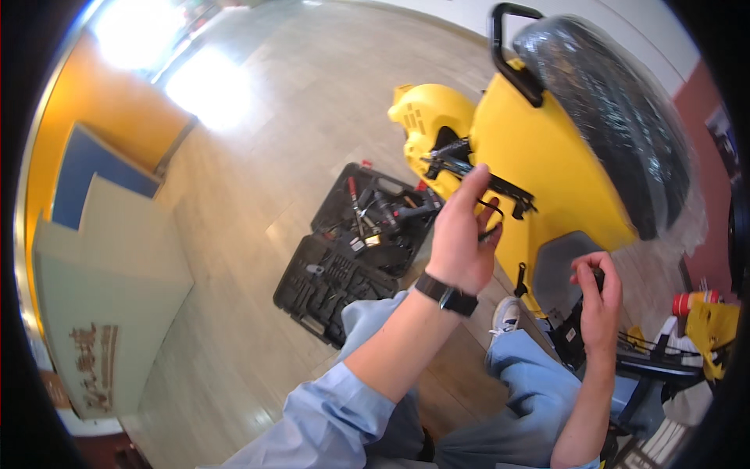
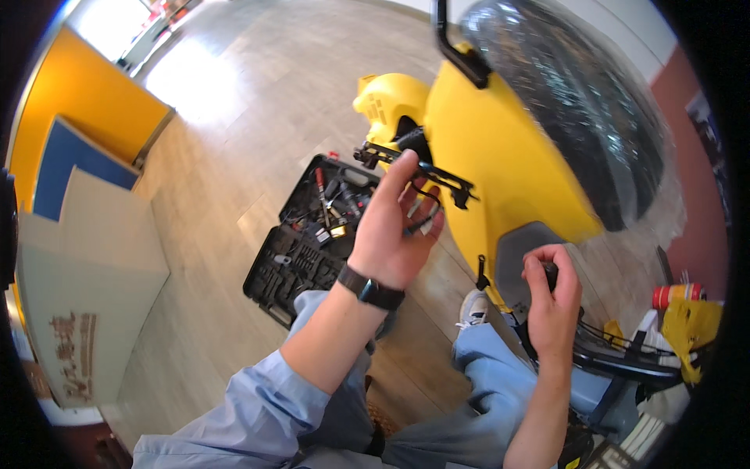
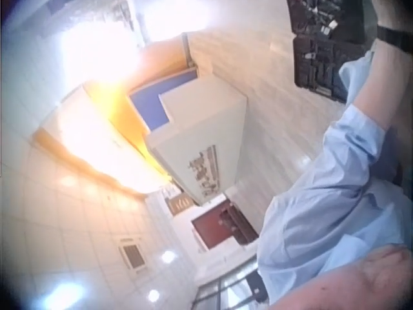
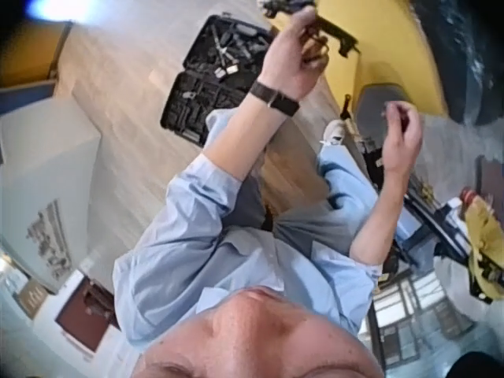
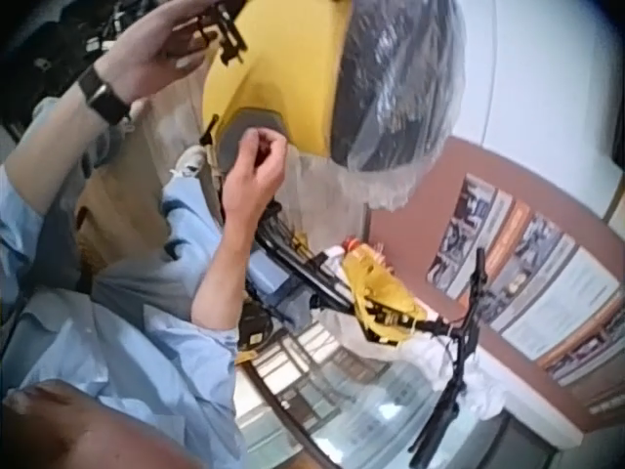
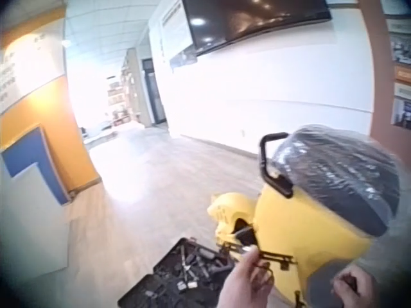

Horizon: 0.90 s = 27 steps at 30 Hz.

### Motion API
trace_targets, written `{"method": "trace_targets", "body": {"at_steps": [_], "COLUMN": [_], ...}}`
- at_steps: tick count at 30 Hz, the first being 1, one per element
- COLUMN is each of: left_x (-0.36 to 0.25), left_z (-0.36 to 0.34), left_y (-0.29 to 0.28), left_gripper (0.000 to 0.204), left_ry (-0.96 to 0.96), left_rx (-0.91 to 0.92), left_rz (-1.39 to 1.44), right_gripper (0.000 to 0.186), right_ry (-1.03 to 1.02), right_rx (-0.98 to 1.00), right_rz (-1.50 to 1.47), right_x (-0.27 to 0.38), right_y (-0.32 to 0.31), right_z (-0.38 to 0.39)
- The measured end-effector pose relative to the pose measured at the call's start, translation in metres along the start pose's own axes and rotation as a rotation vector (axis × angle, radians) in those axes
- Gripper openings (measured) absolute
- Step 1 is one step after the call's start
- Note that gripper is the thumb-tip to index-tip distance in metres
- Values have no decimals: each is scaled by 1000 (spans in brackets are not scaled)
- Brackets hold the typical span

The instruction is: Repairing and disassembling the digital display panel of a yellow electric scooter using a screwdriver.

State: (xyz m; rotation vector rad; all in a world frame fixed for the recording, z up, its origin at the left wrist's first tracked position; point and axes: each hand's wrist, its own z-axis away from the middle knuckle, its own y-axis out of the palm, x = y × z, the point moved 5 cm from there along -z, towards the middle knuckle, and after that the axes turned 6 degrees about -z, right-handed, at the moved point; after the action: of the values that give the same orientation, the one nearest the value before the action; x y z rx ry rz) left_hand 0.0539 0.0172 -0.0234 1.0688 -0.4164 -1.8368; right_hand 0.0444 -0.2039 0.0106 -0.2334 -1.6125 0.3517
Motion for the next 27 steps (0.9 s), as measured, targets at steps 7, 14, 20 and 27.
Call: {"method": "trace_targets", "body": {"at_steps": [7, 14, 20, 27], "left_x": [-117, -97, 31, 63], "left_z": [-22, -38, -39, -89], "left_y": [-122, -350, -502, -545], "left_gripper": [34, 37, 37, 48], "left_ry": [454, 277, 64, 11], "left_rx": [-191, -427, -631, -723], "left_rz": [8, -48, 203, 131], "right_gripper": [26, 29, 30, 32], "right_ry": [-113, -11, 119, 250], "right_rx": [365, 733, 789, 847], "right_rz": [404, 643, 665, 756], "right_x": [0, -10, -16, -30], "right_y": [46, 73, 70, 66], "right_z": [7, 21, 26, 31]}}
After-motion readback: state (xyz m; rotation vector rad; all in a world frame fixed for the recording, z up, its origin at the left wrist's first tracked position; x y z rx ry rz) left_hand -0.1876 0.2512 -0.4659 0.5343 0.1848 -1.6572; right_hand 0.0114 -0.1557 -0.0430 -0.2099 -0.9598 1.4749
